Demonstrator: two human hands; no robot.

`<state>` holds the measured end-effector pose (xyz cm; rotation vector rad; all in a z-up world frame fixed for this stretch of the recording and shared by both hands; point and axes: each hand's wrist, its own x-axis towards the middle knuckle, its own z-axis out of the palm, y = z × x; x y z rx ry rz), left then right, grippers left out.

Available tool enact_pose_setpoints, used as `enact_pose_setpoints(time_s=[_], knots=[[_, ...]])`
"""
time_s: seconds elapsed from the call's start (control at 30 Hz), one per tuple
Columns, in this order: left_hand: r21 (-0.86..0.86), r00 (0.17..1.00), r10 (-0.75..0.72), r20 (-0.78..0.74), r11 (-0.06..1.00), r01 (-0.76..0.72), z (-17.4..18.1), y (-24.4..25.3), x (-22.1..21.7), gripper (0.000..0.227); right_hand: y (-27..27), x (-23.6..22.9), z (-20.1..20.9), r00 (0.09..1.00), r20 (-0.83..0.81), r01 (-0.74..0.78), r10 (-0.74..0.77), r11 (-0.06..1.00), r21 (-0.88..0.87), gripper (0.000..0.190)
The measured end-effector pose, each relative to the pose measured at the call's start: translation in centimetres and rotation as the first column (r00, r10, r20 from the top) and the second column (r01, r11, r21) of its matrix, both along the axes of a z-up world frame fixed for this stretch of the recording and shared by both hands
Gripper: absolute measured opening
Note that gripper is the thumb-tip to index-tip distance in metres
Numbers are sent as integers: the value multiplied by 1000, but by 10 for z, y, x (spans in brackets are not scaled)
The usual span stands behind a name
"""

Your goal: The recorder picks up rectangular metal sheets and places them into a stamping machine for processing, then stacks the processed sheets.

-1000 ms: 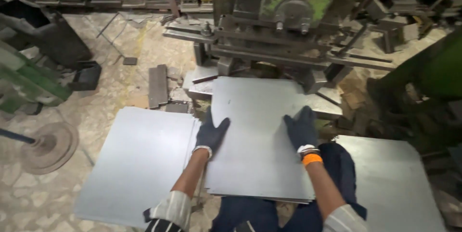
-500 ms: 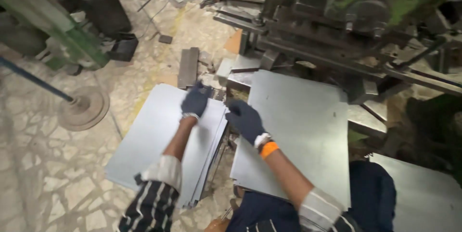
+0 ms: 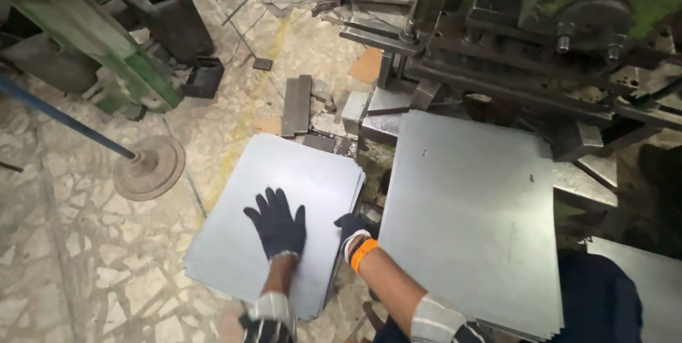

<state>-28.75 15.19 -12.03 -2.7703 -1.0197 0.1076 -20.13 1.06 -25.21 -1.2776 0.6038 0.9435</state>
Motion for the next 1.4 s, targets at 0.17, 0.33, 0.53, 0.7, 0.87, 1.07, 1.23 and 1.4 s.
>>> enact_pose_setpoints(time_s=[0.17, 0.33, 0.53, 0.7, 0.87, 1.07, 1.23, 1.4], knots=[[-66, 987, -38, 157, 997, 49, -8, -26, -8, 72, 14, -11, -27, 989, -42, 133, -142, 977, -167, 75], [-136, 969, -31, 244, 989, 66, -11, -14, -5, 73, 16, -13, 6, 992, 86, 110, -91, 960, -258, 66], [-516, 970, 92, 223, 856, 38, -34, 65, 24, 77, -5, 2, 162, 556, 683, -246, 473, 879, -409, 60], [-648, 966, 183, 181, 761, -23, -32, 144, 28, 100, -58, 12, 284, 823, 547, -4, 156, 963, -269, 78], [-937, 784, 606, 132, -182, 299, 46, 43, 29, 47, -191, 66, 276, 795, 588, 265, -150, 958, -113, 60], [-948, 903, 314, 295, -22, 317, 120, -91, 95, 73, -353, 144, 186, 723, 603, 485, -335, 869, -99, 71], [-940, 901, 305, 308, -50, 338, 128, -142, 145, 65, -398, 155, 221, 776, 429, 517, -463, 856, -12, 75], [-951, 917, 261, 302, 150, 271, 117, -155, 175, 68, -398, 161, 245, 755, 494, 500, -432, 866, -5, 71]])
